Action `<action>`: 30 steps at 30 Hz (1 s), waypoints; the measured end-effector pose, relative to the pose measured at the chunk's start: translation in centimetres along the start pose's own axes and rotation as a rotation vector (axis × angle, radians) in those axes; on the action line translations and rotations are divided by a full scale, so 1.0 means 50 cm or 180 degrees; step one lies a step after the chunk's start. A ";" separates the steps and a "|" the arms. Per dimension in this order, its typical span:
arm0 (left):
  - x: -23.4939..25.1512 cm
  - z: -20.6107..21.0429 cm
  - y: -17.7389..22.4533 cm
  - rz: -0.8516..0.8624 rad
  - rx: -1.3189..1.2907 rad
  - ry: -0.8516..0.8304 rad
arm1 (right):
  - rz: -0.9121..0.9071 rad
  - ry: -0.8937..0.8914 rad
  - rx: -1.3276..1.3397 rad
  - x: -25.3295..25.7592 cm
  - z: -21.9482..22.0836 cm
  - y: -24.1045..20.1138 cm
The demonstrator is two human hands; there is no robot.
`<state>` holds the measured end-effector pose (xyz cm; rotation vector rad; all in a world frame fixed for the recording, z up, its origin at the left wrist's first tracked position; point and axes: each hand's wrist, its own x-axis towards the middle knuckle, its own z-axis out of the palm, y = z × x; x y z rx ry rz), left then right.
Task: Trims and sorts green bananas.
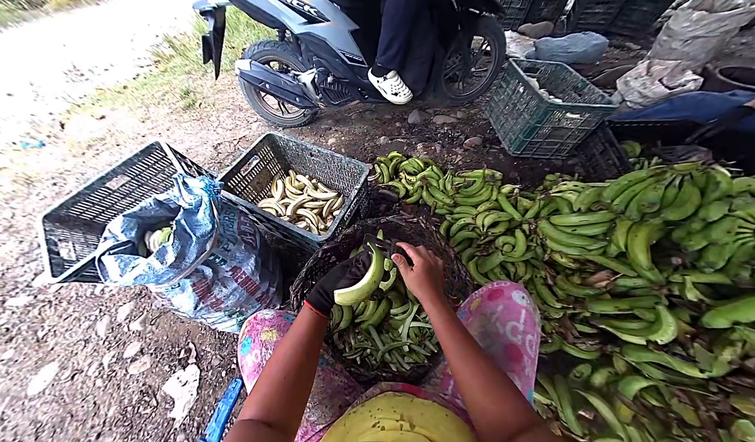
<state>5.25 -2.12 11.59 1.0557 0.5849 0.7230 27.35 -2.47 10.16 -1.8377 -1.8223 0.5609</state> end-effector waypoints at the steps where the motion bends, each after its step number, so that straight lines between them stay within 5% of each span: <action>1: 0.002 -0.005 -0.010 -0.0033 0.0049 -0.0002 | 0.0243 -0.0167 0.0039 -0.010 -0.005 -0.016; 5: -0.003 -0.030 -0.050 -0.0147 0.0062 -0.0110 | 0.0456 -0.0501 0.0104 0.005 -0.003 -0.011; 9: -0.039 -0.009 -0.057 -0.0007 -0.0086 -0.0052 | 0.1106 -0.0112 0.0134 0.051 0.014 0.099; 16: 0.018 -0.013 -0.131 0.0247 -0.0067 0.2121 | 0.0810 -0.0384 0.0657 0.003 0.015 0.113; 23: 0.043 0.033 -0.100 0.0396 0.0191 0.1734 | -0.0144 -0.0067 0.0565 -0.073 -0.004 0.077; 27: 0.024 0.012 -0.087 0.0403 0.0208 0.1616 | -0.0880 -0.0048 -0.0324 -0.108 -0.028 0.108; 30: 0.014 0.014 -0.069 0.0295 0.0588 0.1488 | -0.0542 -0.0566 -0.0829 -0.129 -0.040 0.115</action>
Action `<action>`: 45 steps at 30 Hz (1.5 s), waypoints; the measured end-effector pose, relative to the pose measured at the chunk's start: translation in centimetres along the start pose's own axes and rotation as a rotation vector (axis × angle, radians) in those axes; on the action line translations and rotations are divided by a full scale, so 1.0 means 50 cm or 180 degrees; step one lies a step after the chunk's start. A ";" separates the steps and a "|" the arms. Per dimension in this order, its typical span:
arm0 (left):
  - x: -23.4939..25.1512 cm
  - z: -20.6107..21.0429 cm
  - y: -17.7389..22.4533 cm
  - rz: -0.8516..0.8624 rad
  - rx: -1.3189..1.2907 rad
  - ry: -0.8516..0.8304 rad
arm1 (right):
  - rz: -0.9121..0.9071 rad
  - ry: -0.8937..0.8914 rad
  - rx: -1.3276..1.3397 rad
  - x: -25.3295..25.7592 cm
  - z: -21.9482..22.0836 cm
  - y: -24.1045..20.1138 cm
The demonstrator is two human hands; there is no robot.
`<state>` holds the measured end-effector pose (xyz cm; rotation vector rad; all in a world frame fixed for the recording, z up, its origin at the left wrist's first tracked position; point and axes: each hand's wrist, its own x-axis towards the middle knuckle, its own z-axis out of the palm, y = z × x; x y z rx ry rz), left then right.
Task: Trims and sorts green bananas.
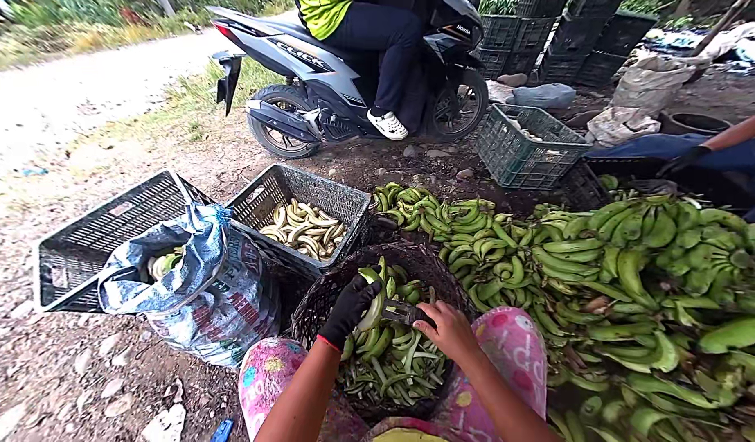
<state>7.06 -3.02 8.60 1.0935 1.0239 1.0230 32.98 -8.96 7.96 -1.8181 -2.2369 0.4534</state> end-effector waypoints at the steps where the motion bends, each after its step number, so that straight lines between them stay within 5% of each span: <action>1: -0.001 0.000 0.004 -0.0009 0.0039 0.0066 | 0.0237 -0.0213 -0.0125 -0.004 -0.007 0.000; 5: 0.008 0.007 0.034 -0.0037 0.0230 0.0617 | 0.0802 -0.0502 0.0204 -0.003 -0.041 0.006; 10: 0.026 0.047 0.005 -0.0219 0.0163 0.1200 | 0.0588 -0.0052 0.1186 0.005 -0.030 -0.035; 16: 0.040 0.103 0.002 -0.0157 -0.2308 0.1128 | -0.0364 0.1392 0.0902 0.026 0.033 -0.070; 19: 0.040 0.109 0.022 -0.0219 -0.2742 0.1300 | -0.0529 0.1839 0.0558 0.028 0.043 -0.070; 22: 0.038 0.105 0.020 -0.0025 -0.2218 0.1036 | -0.0345 0.1839 0.0483 0.035 0.026 -0.071; 25: 0.033 0.080 0.022 0.0202 -0.1421 0.0079 | -0.0177 0.1513 0.0607 0.060 -0.014 -0.065; 28: 0.028 0.047 0.044 0.0187 -0.1594 -0.0835 | -0.0316 0.1673 0.0422 0.070 -0.018 -0.059; 31: 0.013 0.046 0.066 0.0199 -0.1442 -0.0349 | -0.0509 0.2004 0.0184 0.069 -0.002 -0.066; 33: -0.010 0.059 0.082 0.0383 -0.0641 0.0333 | -0.0623 0.2108 0.0143 0.076 -0.002 -0.076; 36: -0.025 0.047 0.103 0.0734 0.0521 0.0620 | -0.0737 0.2192 0.0186 0.106 -0.021 -0.097; 39: -0.039 0.039 0.114 0.0969 0.1146 0.0395 | -0.0630 0.1954 0.0461 0.143 -0.067 -0.115; 42: -0.043 0.019 0.115 0.1076 0.1498 -0.0322 | -0.0155 0.0774 0.0791 0.176 -0.130 -0.129; 45: -0.039 -0.007 0.100 0.0808 0.1778 -0.0589 | 0.0173 0.0294 0.0997 0.184 -0.141 -0.117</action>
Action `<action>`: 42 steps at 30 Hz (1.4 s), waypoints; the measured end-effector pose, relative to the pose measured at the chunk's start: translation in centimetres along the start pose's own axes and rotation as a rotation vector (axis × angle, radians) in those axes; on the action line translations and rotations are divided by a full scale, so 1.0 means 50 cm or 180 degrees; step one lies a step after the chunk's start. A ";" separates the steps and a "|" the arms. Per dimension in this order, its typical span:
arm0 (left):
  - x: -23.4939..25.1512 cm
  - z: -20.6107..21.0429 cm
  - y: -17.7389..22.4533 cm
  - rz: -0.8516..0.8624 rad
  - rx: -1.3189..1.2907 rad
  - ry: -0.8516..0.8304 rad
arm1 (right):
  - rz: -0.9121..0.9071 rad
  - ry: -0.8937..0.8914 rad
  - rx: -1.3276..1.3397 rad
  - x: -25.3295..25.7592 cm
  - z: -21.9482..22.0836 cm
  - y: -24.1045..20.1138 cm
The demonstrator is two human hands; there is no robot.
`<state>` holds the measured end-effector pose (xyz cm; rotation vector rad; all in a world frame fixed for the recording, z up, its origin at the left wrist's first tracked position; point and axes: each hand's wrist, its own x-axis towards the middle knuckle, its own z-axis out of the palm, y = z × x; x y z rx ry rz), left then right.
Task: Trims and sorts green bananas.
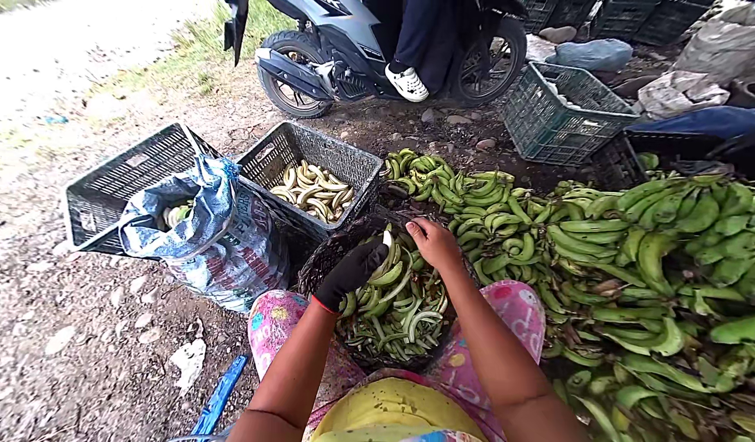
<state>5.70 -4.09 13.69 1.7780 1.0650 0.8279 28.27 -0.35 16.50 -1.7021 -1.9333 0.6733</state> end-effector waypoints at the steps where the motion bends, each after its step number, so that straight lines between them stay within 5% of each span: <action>1: -0.001 -0.005 -0.006 -0.0130 -0.0089 0.0146 | 0.0001 -0.0092 0.0124 -0.006 0.002 0.004; 5: -0.004 0.008 -0.035 -0.0626 -0.1481 0.0943 | -0.0805 0.0060 0.0162 -0.074 0.091 0.040; 9: 0.023 0.004 -0.066 -0.0818 -0.4541 0.0116 | -0.1797 0.0921 -0.0193 -0.138 0.151 0.084; 11: 0.020 -0.001 -0.076 -0.0905 -0.5209 -0.0227 | -0.1929 0.1211 -0.0408 -0.156 0.157 0.098; 14: 0.013 0.008 -0.055 -0.0951 -0.4633 0.0127 | -0.1897 0.1375 -0.0609 -0.161 0.152 0.087; 17: -0.011 0.046 -0.019 -0.0636 -0.3013 0.0842 | -0.1313 0.1352 -0.0183 -0.129 0.135 0.048; 21: -0.016 0.085 0.021 -0.0785 -0.3182 0.1131 | -0.0159 0.0808 0.0720 -0.050 0.070 0.038; 27: -0.009 0.012 -0.027 -0.0931 -0.4087 0.0589 | -0.1890 0.0716 -0.0361 -0.106 0.101 0.069; 30: -0.001 0.008 -0.019 -0.1268 -0.4543 0.0473 | -0.2210 0.1045 -0.0692 -0.133 0.111 0.076; 33: -0.007 0.024 -0.005 -0.1020 -0.3895 0.0657 | -0.1938 0.1120 -0.0699 -0.133 0.116 0.069; 38: -0.007 0.058 -0.019 -0.0013 -0.1481 0.1563 | -0.0981 0.1005 0.0147 -0.092 0.123 0.039; 42: -0.007 0.064 -0.038 0.0132 -0.1695 0.1806 | -0.0163 0.0037 0.0862 -0.065 0.107 0.018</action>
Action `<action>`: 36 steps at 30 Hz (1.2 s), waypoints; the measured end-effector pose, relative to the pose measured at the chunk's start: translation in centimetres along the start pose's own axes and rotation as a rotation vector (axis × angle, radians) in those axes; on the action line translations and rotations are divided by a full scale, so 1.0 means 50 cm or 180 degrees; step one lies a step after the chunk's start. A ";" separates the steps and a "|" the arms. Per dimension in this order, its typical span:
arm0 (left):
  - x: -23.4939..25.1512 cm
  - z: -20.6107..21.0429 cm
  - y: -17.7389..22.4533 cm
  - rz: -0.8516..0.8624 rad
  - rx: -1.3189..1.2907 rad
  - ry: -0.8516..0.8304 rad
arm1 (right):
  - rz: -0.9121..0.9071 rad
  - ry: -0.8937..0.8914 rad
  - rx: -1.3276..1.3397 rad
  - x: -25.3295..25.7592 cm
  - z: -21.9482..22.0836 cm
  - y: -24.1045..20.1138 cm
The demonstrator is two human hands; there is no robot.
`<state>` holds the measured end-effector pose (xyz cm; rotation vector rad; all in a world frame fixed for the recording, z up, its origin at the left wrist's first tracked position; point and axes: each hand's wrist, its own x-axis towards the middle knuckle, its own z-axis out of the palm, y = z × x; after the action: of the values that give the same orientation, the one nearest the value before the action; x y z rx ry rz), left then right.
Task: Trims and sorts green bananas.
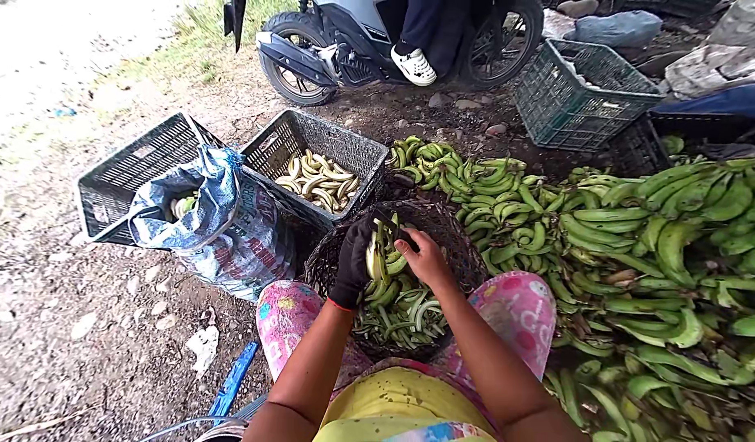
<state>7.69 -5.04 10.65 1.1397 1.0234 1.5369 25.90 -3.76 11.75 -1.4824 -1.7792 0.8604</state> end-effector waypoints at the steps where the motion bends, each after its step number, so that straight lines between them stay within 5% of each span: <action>1: -0.002 -0.009 -0.006 0.0028 -0.0142 -0.0027 | 0.0102 -0.0046 -0.0019 0.001 0.001 -0.004; 4: -0.016 -0.023 -0.006 0.0089 -0.0497 -0.0566 | 0.0652 -0.0006 0.0306 0.012 -0.001 0.011; 7: -0.006 -0.005 -0.002 -0.0585 -0.1668 -0.0661 | 0.0817 0.0064 0.0663 0.016 -0.005 0.056; 10: 0.013 -0.024 -0.004 -0.1377 -0.1801 -0.0534 | 0.0104 -0.0391 0.0339 -0.014 -0.012 0.071; 14: 0.038 -0.055 -0.022 -0.2143 -0.2029 -0.0945 | -0.1575 -0.0563 -0.0443 -0.048 -0.022 0.094; 16: 0.045 -0.054 -0.018 -0.2363 -0.2133 -0.1067 | -0.1761 -0.0596 -0.0637 -0.051 -0.030 0.089; 18: 0.035 -0.040 -0.014 -0.2176 -0.1817 -0.0844 | -0.1553 -0.0627 -0.0789 -0.046 -0.031 0.079; 20: 0.014 -0.028 -0.021 -0.1306 -0.0770 -0.0656 | -0.1236 -0.0537 -0.0914 -0.036 -0.024 0.068; 22: -0.006 -0.024 -0.028 -0.0312 0.0540 -0.0412 | -0.1107 -0.0067 -0.0962 -0.031 0.001 0.066; 24: -0.016 -0.004 -0.032 0.0031 0.0984 0.0003 | -0.0946 0.0454 -0.0936 -0.027 0.027 0.063; 28: -0.034 0.045 -0.053 -0.0421 -0.0127 0.0777 | -0.0468 0.0876 -0.0902 -0.024 0.052 0.058; 31: -0.037 0.037 -0.058 -0.0712 -0.1282 0.0318 | -0.0638 0.0864 -0.0987 -0.029 0.044 0.066; 34: -0.041 0.030 -0.065 -0.0883 -0.1424 -0.0071 | -0.0602 0.0719 -0.0853 -0.033 0.028 0.079; 36: -0.048 0.034 -0.073 -0.1002 -0.1403 -0.0091 | -0.0095 0.0537 -0.0493 -0.017 0.011 0.090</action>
<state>10.36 -6.46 7.08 0.6572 0.7509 1.3949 28.07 -4.01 7.69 -1.5726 -1.7694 0.5751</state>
